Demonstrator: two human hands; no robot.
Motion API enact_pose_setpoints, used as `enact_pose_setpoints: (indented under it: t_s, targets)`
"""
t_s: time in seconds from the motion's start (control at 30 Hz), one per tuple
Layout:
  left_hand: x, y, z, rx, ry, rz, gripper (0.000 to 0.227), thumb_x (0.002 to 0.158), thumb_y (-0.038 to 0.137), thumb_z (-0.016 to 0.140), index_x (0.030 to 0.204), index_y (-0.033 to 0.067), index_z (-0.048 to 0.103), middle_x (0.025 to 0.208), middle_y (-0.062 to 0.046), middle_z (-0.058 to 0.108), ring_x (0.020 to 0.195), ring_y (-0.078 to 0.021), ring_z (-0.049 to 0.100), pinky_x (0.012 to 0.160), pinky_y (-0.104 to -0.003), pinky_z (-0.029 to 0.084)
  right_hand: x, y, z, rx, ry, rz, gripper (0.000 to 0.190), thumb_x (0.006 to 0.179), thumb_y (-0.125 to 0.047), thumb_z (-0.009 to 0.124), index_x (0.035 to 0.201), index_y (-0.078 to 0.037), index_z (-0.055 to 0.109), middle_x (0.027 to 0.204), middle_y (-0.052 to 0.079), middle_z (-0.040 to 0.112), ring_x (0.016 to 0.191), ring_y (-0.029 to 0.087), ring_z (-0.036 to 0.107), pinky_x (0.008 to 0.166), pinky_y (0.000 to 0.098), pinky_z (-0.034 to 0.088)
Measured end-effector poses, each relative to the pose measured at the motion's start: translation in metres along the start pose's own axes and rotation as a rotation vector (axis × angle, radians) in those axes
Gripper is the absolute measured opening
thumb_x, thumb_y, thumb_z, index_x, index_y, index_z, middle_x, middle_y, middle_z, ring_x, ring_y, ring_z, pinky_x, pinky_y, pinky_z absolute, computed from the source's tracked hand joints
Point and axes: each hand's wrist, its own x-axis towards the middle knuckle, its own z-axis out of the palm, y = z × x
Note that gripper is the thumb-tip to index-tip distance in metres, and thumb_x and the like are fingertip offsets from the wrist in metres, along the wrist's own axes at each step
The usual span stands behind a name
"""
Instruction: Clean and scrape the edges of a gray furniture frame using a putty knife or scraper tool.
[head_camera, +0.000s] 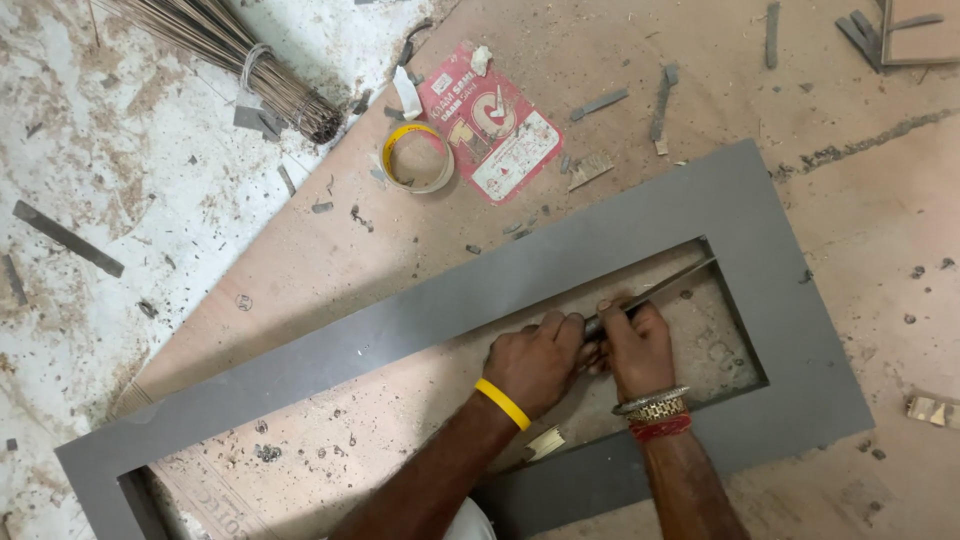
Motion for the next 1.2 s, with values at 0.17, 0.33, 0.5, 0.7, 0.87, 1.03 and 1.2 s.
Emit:
enact_pose_setpoints:
  t_s: [0.17, 0.33, 0.5, 0.7, 0.87, 1.03, 1.2]
  targets:
    - [0.000, 0.013, -0.001, 0.026, 0.072, -0.032, 0.032, 0.099, 0.030, 0.064, 0.112, 0.0012, 0.059, 0.098, -0.013, 0.065, 0.066, -0.0244, 0.071, 0.048, -0.037, 0.056, 0.001, -0.017, -0.003, -0.049, -0.073, 0.082, 0.024, 0.096, -0.022, 0.066, 0.083, -0.003, 0.057, 0.063, 0.008, 0.065, 0.043, 0.016, 0.058, 0.036, 0.0316, 0.046]
    - [0.007, 0.015, 0.000, 0.124, 0.073, -0.105, 0.034, 0.098, 0.032, 0.064, 0.113, 0.0019, 0.060, 0.096, -0.013, 0.065, 0.064, -0.0241, 0.070, 0.044, -0.038, 0.055, 0.013, -0.019, -0.005, -0.069, -0.121, 0.049, 0.032, 0.096, -0.023, 0.069, 0.073, -0.003, 0.058, 0.060, 0.009, 0.063, 0.043, 0.017, 0.060, 0.036, 0.0314, 0.045]
    - [0.017, 0.006, -0.005, 0.104, 0.015, -0.101, 0.039, 0.097, 0.032, 0.062, 0.120, 0.0006, 0.059, 0.098, -0.014, 0.066, 0.063, -0.0270, 0.071, 0.045, -0.041, 0.056, 0.014, -0.019, 0.000, -0.068, -0.062, 0.025, 0.033, 0.095, -0.022, 0.071, 0.072, -0.008, 0.051, 0.058, 0.006, 0.059, 0.043, 0.016, 0.059, 0.035, 0.0316, 0.047]
    - [0.019, -0.005, -0.003, -0.051, -0.113, -0.144, 0.037, 0.102, 0.038, 0.058, 0.115, 0.0035, 0.060, 0.096, -0.015, 0.068, 0.068, -0.0348, 0.070, 0.060, -0.047, 0.057, 0.006, -0.015, 0.011, -0.046, 0.031, -0.015, 0.031, 0.095, -0.021, 0.070, 0.075, -0.006, 0.052, 0.057, 0.007, 0.058, 0.041, 0.015, 0.054, 0.034, 0.0315, 0.044]
    - [0.018, -0.009, -0.001, -0.041, -0.073, -0.094, 0.038, 0.103, 0.039, 0.057, 0.117, 0.0029, 0.060, 0.095, -0.015, 0.069, 0.071, -0.0346, 0.070, 0.063, -0.047, 0.058, 0.005, -0.018, 0.017, -0.072, 0.101, 0.017, 0.026, 0.096, -0.019, 0.067, 0.078, -0.006, 0.054, 0.057, 0.006, 0.058, 0.041, 0.015, 0.055, 0.035, 0.0315, 0.045]
    - [0.016, -0.013, 0.003, -0.023, -0.021, -0.026, 0.045, 0.101, 0.036, 0.057, 0.124, -0.0015, 0.059, 0.099, -0.018, 0.068, 0.070, -0.0326, 0.071, 0.060, -0.045, 0.059, 0.008, -0.013, 0.018, -0.014, 0.124, 0.001, 0.025, 0.094, -0.016, 0.067, 0.076, -0.006, 0.053, 0.057, 0.005, 0.056, 0.039, 0.014, 0.052, 0.033, 0.0326, 0.042]
    - [0.017, -0.004, -0.005, 0.042, -0.078, -0.047, 0.042, 0.101, 0.037, 0.056, 0.124, 0.0009, 0.060, 0.100, -0.017, 0.069, 0.070, -0.0326, 0.072, 0.061, -0.045, 0.058, 0.016, 0.010, 0.007, 0.043, 0.142, -0.040, 0.026, 0.095, -0.016, 0.066, 0.076, -0.007, 0.051, 0.059, 0.004, 0.055, 0.040, 0.013, 0.048, 0.033, 0.0325, 0.041]
